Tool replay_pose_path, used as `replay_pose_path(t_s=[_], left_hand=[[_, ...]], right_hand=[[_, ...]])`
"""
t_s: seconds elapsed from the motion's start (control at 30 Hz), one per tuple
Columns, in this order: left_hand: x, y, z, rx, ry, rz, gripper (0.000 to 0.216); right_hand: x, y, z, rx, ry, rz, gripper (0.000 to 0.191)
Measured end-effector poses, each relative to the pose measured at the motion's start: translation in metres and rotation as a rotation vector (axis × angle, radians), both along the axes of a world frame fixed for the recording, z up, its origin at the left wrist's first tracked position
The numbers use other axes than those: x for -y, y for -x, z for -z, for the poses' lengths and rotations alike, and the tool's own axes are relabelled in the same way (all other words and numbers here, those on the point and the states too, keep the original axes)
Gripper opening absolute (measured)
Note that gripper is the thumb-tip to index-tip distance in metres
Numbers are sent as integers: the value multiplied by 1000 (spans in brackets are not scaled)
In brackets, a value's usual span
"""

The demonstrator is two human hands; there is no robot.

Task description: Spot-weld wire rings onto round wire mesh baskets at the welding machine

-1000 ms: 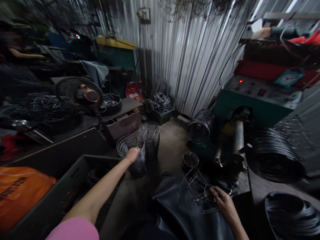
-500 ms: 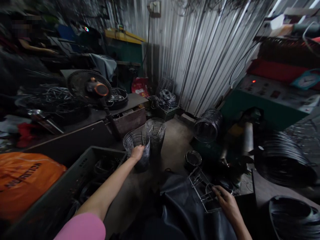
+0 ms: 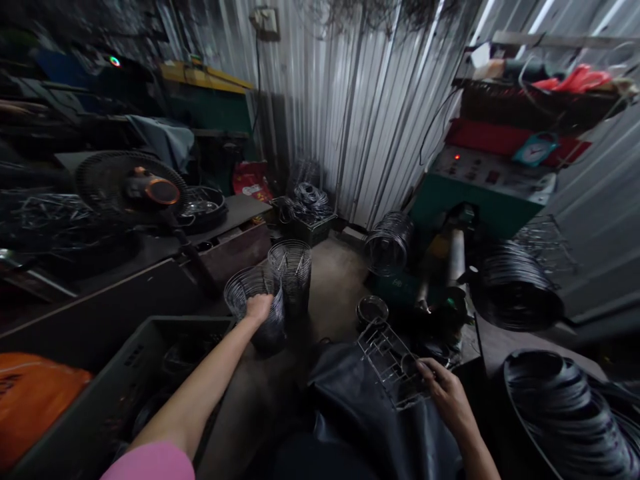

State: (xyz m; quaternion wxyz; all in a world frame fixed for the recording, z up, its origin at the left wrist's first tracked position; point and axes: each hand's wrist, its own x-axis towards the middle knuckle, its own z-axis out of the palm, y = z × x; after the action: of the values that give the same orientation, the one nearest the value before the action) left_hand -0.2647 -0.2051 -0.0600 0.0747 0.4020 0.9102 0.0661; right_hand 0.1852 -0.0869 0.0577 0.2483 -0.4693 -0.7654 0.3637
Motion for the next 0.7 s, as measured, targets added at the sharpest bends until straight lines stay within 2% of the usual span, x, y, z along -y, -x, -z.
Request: replay_pose_path(t_s=[0.07, 0.17, 0.3, 0.33, 0.37, 0.4, 0.43, 0.47, 0.53, 0.6, 0.7], left_hand=[[3, -8, -1, 0, -71, -15, 17], [-1, -36, 1, 37, -215, 12, 31], [-22, -110, 2, 209, -413, 218, 43], [-28, -133, 2, 312, -489, 285, 46], [-32, -158, 2, 608, -672, 352, 49], [-35, -182, 2, 891, -788, 411, 54], [-37, -204, 3, 1113, -819, 453, 59], [-38, -223, 4, 1281, -816, 457, 63], [-40, -249, 8, 1426, -703, 433, 72], [-45, -263, 13, 1399, -590, 423, 82], [-57, -272, 17, 1272, -462, 473, 87]], right_hand=[[5, -9, 2, -59, 37, 32, 39], [11, -24, 15, -211, 128, 95, 37], [25, -34, 49, -537, 344, 327, 38], [30, -34, 60, -613, 408, 396, 39], [37, -33, 71, -671, 469, 457, 39], [44, -33, 83, -700, 520, 498, 39], [51, -33, 93, -696, 561, 527, 37], [58, -35, 103, -666, 589, 558, 36], [66, -45, 117, -509, 563, 567, 30], [69, -63, 123, -232, 433, 499, 20], [57, -103, 115, 158, 167, 488, 17]])
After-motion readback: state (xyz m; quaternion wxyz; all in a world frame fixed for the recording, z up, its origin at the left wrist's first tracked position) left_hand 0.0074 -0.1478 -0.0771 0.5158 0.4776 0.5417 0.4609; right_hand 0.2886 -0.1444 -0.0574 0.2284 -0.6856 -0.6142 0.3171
